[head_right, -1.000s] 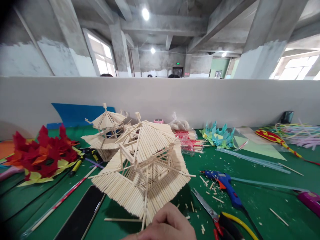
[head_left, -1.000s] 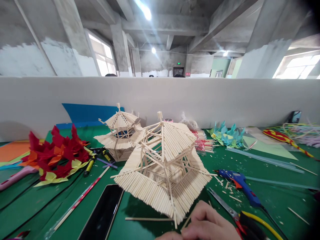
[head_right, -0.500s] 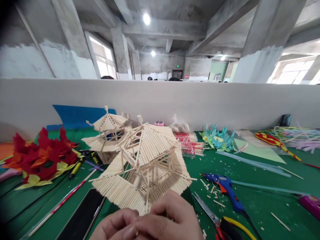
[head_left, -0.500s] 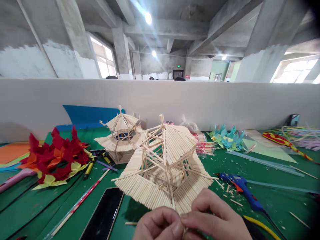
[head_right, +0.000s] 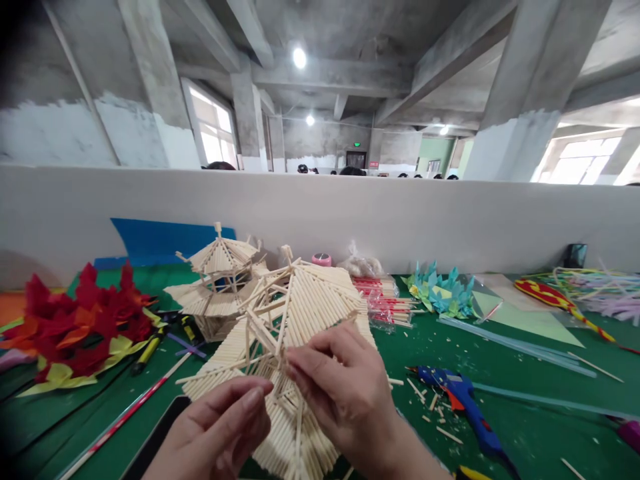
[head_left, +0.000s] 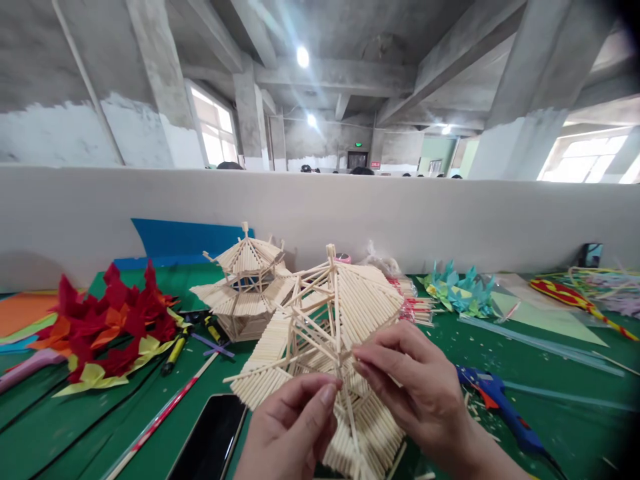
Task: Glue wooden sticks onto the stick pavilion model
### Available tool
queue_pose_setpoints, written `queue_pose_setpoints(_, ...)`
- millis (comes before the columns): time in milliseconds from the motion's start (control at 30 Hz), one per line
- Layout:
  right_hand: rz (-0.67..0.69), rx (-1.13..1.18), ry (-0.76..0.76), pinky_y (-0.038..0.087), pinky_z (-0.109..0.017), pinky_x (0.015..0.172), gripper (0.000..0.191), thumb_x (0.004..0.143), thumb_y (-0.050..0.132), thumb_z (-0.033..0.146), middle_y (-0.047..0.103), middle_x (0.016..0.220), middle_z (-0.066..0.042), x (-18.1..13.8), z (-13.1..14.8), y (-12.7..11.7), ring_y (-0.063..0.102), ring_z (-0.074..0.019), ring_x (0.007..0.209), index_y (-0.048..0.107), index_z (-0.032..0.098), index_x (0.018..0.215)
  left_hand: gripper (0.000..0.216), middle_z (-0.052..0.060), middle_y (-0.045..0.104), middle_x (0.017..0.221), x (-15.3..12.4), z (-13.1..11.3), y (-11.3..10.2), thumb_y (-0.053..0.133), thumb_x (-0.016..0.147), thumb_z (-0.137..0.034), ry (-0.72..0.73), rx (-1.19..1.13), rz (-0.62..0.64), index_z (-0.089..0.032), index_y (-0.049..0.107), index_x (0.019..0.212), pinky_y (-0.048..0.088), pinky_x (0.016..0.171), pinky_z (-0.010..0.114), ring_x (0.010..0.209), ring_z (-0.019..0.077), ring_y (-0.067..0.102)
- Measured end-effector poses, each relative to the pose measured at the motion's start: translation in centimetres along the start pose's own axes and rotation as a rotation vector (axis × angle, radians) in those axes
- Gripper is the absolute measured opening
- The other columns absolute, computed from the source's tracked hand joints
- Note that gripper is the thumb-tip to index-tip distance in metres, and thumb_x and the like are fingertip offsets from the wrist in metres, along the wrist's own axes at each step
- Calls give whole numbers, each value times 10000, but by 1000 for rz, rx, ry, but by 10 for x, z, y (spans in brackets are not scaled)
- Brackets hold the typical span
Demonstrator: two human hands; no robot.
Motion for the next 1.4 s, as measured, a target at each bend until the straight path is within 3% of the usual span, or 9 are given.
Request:
queue_pose_setpoints(100, -8, -87, -63, 401, -273, 568, 258, 753, 588, 81, 581, 731, -34, 3, 1, 4, 470, -138, 666, 624, 168, 993, 119, -18, 638, 670, -3, -38, -3, 715, 626, -258, 357, 309, -94, -211, 681, 729, 446, 617, 171, 652, 105, 573)
queue_pose_setpoints(200, -12, -148, -90, 387, -279, 565, 268, 749, 597, 85, 576, 737, -38, 3, 1, 6, 443, -139, 658, 622, 169, 1003, 118, -18, 647, 725, -18, -68, 8, 654, 659, -149, 693, 594, -170, -223, 675, 748, 442, 633, 178, 682, 118, 578)
queue_pose_setpoints(367, -35, -231, -139, 386, -267, 556, 272, 752, 608, 104, 576, 734, -33, 2, 7, 7, 424, -132, 641, 622, 171, 1015, 166, -36, 597, 705, -22, -74, 22, 606, 712, -130, 878, 721, -130, -239, 644, 832, 451, 579, 170, 638, 95, 557)
queue_pose_setpoints(633, -38, -244, -129, 398, -268, 555, 218, 749, 614, 105, 570, 715, -37, 6, 9, 7, 429, -134, 636, 641, 153, 960, 175, -39, 561, 704, -14, -67, 27, 566, 768, -147, 864, 796, -40, -259, 602, 897, 454, 568, 175, 643, 86, 548)
queue_pose_setpoints(867, -40, -196, -76, 403, -280, 566, 245, 750, 609, 115, 544, 739, -43, 8, 4, 5, 449, -141, 664, 617, 148, 993, 96, -30, 542, 677, -1, -55, 18, 578, 758, -221, 663, 680, -24, -237, 601, 849, 469, 596, 205, 679, 122, 590)
queue_pose_setpoints(1033, -48, -82, -26, 414, -279, 588, 235, 745, 603, 94, 522, 779, -47, 6, 0, 5, 463, -143, 698, 605, 157, 971, 100, -8, 600, 732, 2, -51, 15, 612, 720, -225, 589, 584, -20, -218, 619, 820, 492, 624, 204, 681, 124, 599)
queue_pose_setpoints(1167, -44, -90, -55, 374, -259, 533, 137, 755, 586, 90, 498, 695, -26, 8, 5, 6, 426, -131, 635, 633, 165, 858, 109, 1, 646, 759, 1, -52, 18, 632, 701, -224, 548, 521, -1, -219, 650, 808, 507, 666, 197, 730, 137, 623)
queue_pose_setpoints(1400, -25, -76, -41, 378, -287, 544, 125, 766, 562, 99, 509, 702, -44, 11, 5, 9, 444, -147, 649, 637, 143, 855, 123, 2, 682, 840, 3, -43, 16, 650, 693, -241, 428, 450, 19, -239, 678, 813, 495, 721, 165, 794, 129, 630)
Point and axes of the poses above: each hand's wrist, its own x-axis towards the middle knuckle, its own y-axis out of the palm, z = x × y, the point moved 10 cm from there along x, towards the middle knuckle
